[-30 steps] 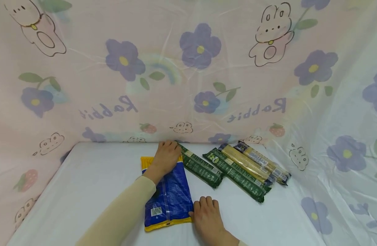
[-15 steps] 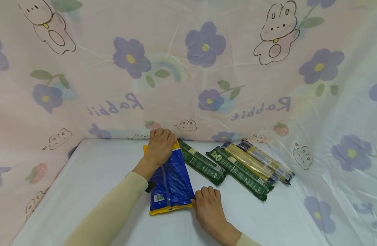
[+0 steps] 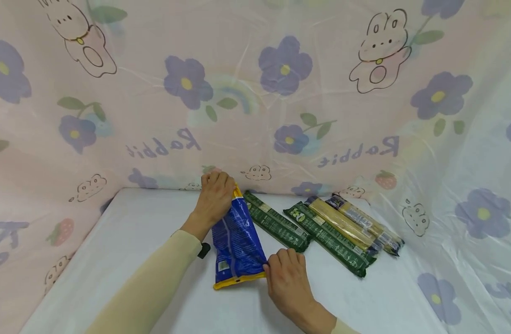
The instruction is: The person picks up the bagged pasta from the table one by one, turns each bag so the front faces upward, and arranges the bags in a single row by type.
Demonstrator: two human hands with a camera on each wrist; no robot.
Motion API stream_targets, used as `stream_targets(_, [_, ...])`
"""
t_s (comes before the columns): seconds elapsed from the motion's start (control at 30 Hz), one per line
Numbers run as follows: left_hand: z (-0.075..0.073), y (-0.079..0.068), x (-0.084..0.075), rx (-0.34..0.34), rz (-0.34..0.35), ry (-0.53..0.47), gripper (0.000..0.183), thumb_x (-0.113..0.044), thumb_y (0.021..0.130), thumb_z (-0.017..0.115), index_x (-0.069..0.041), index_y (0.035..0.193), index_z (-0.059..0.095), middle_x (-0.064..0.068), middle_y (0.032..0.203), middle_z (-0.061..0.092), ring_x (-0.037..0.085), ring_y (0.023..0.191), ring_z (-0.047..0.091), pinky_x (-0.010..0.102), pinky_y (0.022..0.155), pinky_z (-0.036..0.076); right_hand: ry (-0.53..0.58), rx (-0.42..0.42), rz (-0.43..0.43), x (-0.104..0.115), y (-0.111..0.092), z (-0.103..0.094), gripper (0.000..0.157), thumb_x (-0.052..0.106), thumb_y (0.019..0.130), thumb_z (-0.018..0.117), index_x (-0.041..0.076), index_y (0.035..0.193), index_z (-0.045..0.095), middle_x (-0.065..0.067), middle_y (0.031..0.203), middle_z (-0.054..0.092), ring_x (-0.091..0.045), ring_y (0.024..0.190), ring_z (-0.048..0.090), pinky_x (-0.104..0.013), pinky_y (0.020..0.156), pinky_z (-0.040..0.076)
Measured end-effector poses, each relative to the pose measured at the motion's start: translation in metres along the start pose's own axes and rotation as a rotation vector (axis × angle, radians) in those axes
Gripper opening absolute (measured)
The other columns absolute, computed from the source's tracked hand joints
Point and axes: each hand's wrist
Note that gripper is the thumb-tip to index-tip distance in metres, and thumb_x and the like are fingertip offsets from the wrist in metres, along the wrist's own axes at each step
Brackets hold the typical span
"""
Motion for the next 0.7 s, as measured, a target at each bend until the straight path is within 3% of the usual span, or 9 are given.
stream_targets(0.23, [-0.004, 0.007, -0.002, 0.029, -0.059, -0.045, 0.027, -0.017, 0.113, 0.045, -0.001, 0.100, 0.061, 0.017, 0.103, 0.061, 0.039, 0.105, 0.051, 0.055, 0.094, 0.038, 0.007, -0.013, 0.004, -0.006, 0.012, -0.023, 0.026, 0.024, 0.102, 0.054, 0.011, 0.079, 0.050, -0.002, 0.079, 0.043, -0.025, 0.079, 0.045, -0.040, 0.076, 0.034])
stream_targets(0.43, [-0.008, 0.012, -0.006, 0.041, -0.056, -0.025, 0.019, -0.016, 0.112, 0.050, -0.002, 0.104, 0.060, 0.015, 0.103, 0.059, 0.037, 0.103, 0.050, 0.052, 0.093, 0.036, 0.042, -0.063, -0.006, -0.003, 0.023, -0.046, 0.029, 0.024, 0.106, 0.048, 0.013, 0.079, 0.050, -0.001, 0.080, 0.043, -0.024, 0.079, 0.043, -0.040, 0.076, 0.031])
stream_targets(0.7, [-0.002, 0.008, -0.007, 0.206, -0.036, 0.070, 0.013, -0.014, 0.106, 0.062, -0.003, 0.110, 0.066, 0.012, 0.101, 0.061, 0.033, 0.101, 0.051, 0.052, 0.092, 0.039, 0.054, -0.081, -0.041, 0.002, 0.023, -0.043, 0.037, 0.031, 0.111, 0.041, 0.014, 0.080, 0.052, 0.001, 0.079, 0.045, -0.021, 0.077, 0.043, -0.036, 0.074, 0.032])
Point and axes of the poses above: each hand's wrist, its own y-axis towards the middle knuckle, its own z-axis out of the palm, x = y × z
